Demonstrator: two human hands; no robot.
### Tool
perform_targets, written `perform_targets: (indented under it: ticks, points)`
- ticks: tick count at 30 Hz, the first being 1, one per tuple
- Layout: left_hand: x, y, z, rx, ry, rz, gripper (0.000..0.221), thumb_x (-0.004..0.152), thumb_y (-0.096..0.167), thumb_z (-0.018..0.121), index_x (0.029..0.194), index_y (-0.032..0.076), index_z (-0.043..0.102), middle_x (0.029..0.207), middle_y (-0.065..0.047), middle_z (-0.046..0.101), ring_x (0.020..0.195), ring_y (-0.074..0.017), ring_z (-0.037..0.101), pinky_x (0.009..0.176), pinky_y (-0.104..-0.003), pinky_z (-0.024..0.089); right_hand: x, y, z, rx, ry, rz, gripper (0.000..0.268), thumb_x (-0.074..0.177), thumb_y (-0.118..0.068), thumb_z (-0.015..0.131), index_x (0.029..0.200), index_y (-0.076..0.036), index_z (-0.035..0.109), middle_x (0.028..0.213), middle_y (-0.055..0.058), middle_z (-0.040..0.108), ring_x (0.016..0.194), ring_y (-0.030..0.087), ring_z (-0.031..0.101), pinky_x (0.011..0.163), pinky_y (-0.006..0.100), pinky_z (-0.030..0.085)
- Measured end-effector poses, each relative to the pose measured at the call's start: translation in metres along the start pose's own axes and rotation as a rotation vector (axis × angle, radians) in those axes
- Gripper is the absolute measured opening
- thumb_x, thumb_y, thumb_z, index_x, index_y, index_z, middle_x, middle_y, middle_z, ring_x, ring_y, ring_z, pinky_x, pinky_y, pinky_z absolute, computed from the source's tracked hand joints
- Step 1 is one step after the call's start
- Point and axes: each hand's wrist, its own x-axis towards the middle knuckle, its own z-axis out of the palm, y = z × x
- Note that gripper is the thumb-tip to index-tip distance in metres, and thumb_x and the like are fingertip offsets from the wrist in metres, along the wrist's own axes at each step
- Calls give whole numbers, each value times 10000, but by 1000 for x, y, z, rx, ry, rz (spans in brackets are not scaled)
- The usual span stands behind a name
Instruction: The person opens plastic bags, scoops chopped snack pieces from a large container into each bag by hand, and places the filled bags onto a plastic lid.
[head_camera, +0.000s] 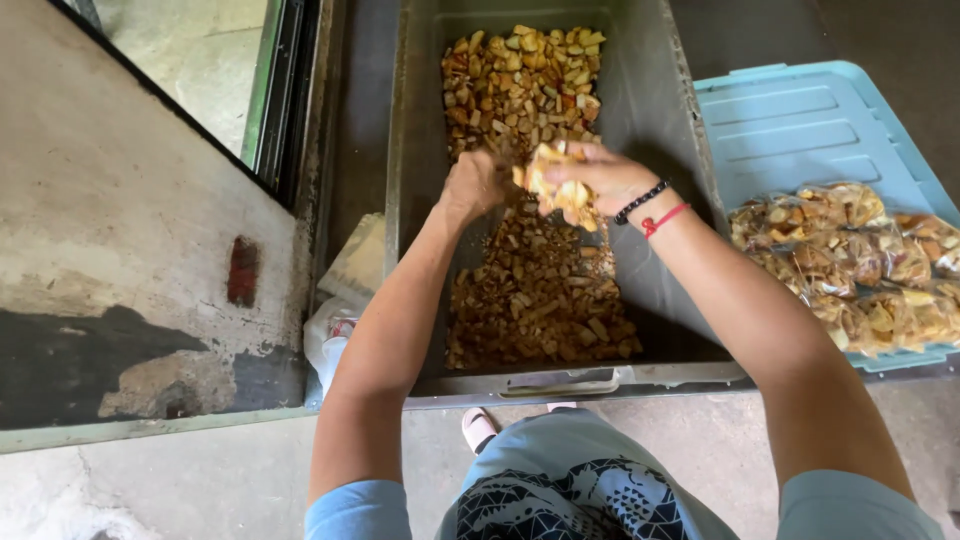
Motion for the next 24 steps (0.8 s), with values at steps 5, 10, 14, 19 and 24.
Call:
perform_targets:
  ticks: [5,10,14,19,24]
  points:
    - [-10,39,11,-166,-36,105,348,732,174,845,1000,-22,740,875,-230,742,758,-320,748,715,-389,592,5,19,-16,110,260,-7,328,944,-218,769,1209,-62,655,1119,69,724,922,163,741,656,347,635]
    - [-7,33,25,-141,-43,58,380,725,179,853,1007,-40,723,869,-229,742,738,-281,738,693,-369,594,13,23,-17,29,254,177,363,949,-349,705,1158,-54,671,1021,82,725,809,234,715,633,371,624]
    - [6,9,61,-43,-133,44,416,756,139,801,1138,8,702,957,-211,746,751,-249,738,666,-358,591,17,29,-14,-99,349,247,375,951,-388,682,1171,-85,684,998,30,715,789,160,711,611,384,609]
    - [13,-4,92,97,-265,4,256,816,135,735,1013,-27,714,896,-168,735,734,-235,715,616,-352,595,29,44,-36,-4,425,182,310,963,-331,710,1101,-55,681,978,65,704,825,229,690,666,417,621]
    - [4,33,69,-88,-375,-87,242,838,198,800,905,-19,717,801,-136,733,658,-173,681,567,-274,532,35,61,-33,226,543,-102,305,966,-353,686,1006,-53,658,921,98,688,795,254,652,594,403,540]
